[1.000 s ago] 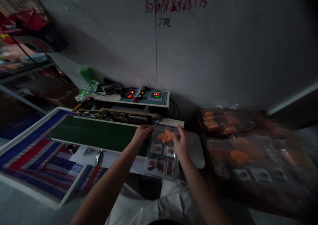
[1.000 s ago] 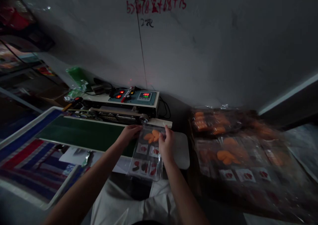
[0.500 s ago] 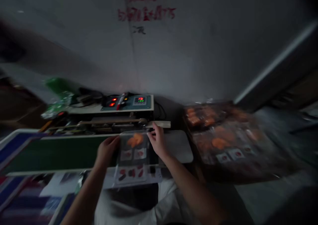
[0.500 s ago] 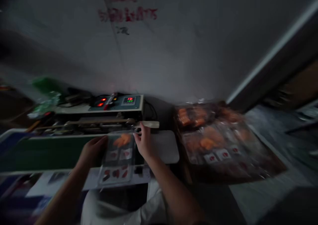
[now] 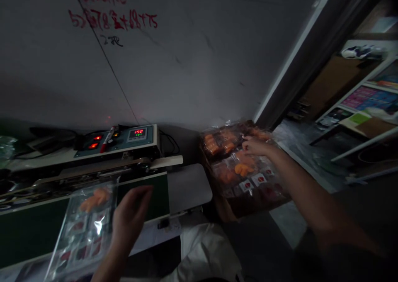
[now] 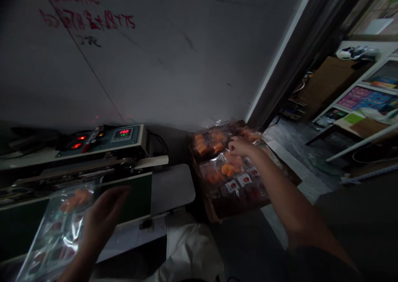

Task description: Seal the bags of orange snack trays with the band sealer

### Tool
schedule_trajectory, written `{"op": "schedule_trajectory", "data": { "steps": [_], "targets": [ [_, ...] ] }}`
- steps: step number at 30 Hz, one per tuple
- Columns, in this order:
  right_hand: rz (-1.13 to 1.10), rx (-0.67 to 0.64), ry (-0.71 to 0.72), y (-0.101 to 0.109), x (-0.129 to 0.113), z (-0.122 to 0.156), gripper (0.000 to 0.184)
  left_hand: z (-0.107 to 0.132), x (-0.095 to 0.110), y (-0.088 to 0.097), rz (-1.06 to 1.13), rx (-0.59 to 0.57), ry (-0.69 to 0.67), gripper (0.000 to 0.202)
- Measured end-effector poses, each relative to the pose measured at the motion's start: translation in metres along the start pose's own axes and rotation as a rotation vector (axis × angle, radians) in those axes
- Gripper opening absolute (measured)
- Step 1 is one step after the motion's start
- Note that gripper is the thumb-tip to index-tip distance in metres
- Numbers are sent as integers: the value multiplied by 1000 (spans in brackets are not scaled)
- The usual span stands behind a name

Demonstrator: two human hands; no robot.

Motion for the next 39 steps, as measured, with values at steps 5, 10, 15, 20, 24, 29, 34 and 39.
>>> {"op": "schedule_trajectory", "data": {
  "steps": [5, 10, 15, 20, 24, 29, 34, 39],
  "targets": [
    [26, -467, 298, 44, -45, 24, 33, 3, 63, -130, 364, -471, -44, 52],
    [-259, -365, 354, 124, -123, 36, 38, -29, 152, -188, 673, -594, -212, 120],
    [-714, -174, 289, 105, -168, 29, 27, -43, 154, -174, 827, -668, -12, 70],
    [-910, 29, 33, -16, -152, 57, 55, -15, 64, -118, 912, -408, 314, 52],
    [-882, -246, 133, -118, -191, 116, 72, 16, 0, -90, 871, -353, 525, 57],
    [-764, -178, 123, -159, -206, 145, 60, 6, -44, -56, 868, -117, 524, 59],
    [-655, -83, 61, -178, -188, 149, 65, -15, -70, -57, 870, 67, 562, 52],
    [-608, 3, -4, -184, -170, 148, 64, -29, -78, -71, 832, 170, 621, 43]
  ]
}}
Point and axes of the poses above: each hand's wrist, its own z-axis away from the middle knuckle, its own y-axis out of the back of the hand, x = y × z, the point moved 9 cm from there along -z, towards the middle knuckle, and after that the axes turned 7 degrees about z, right-handed, at the moved point
